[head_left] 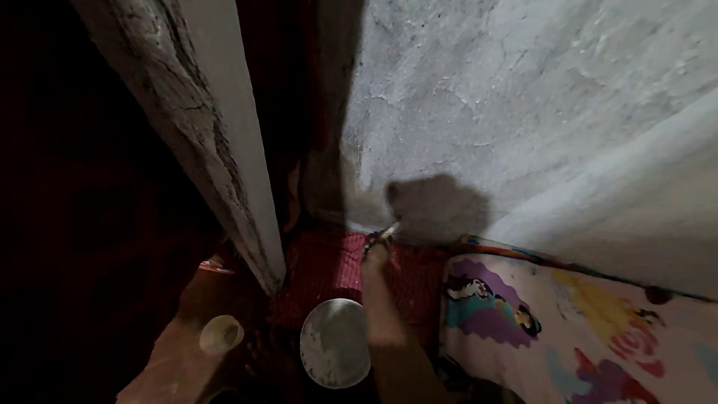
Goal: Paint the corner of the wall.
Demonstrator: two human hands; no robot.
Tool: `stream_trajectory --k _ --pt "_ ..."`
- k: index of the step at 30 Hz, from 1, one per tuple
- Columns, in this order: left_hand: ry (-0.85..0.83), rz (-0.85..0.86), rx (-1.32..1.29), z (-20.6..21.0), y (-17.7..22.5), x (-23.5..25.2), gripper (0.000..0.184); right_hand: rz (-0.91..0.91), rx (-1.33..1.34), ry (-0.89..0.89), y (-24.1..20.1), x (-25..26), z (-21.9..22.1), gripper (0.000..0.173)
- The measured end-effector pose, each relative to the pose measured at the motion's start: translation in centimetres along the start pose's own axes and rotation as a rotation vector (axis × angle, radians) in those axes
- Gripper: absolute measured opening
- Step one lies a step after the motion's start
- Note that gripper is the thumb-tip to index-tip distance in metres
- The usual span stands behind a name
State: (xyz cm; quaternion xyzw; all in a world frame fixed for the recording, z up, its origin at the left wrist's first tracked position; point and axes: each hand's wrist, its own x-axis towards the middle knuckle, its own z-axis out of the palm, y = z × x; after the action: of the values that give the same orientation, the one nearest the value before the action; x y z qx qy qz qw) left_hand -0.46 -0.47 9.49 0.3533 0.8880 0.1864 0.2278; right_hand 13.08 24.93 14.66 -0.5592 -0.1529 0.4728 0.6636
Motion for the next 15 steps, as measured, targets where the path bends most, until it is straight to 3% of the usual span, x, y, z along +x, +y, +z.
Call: stream_trajectory --k 2,5,7,8,9,11,15 --pt "-0.044 -0.032 -0.011 -1.4 1.1 -0.5 0.059 0.057 -0.077 -0.066 1.3 -1.8 2.3 0.026" --pt "0.033 -0.009 -0.027 -0.1 0.2 -0.4 0.058 0.128 -0.386 -0.275 2.8 -4.5 3.6 0.03" --pt "-0.094 -0.045 0.035 -1.0 0.5 -0.1 0.062 0.142 -0.567 -0.426 1.9 -5.1 3.3 0.033" --pt "-0.048 -0.028 0.053 0.0 -0.2 0.3 0.063 0.135 -0.613 -0.467 1.2 -4.8 2.7 0.034" --pt "0.121 0.025 0.082 2.3 -1.5 0.7 0.063 0.12 -0.62 -0.483 0.3 -3.8 1.8 0.036" --pt "0.517 0.133 0.137 7.0 -3.8 2.3 0.063 0.059 -0.574 -0.429 -1.5 -0.5 -1.6 0.034" --pt "0.463 0.12 0.156 6.8 -3.5 2.0 0.062 -0.044 -0.619 -0.104 -4.5 2.5 -8.5 0.035"
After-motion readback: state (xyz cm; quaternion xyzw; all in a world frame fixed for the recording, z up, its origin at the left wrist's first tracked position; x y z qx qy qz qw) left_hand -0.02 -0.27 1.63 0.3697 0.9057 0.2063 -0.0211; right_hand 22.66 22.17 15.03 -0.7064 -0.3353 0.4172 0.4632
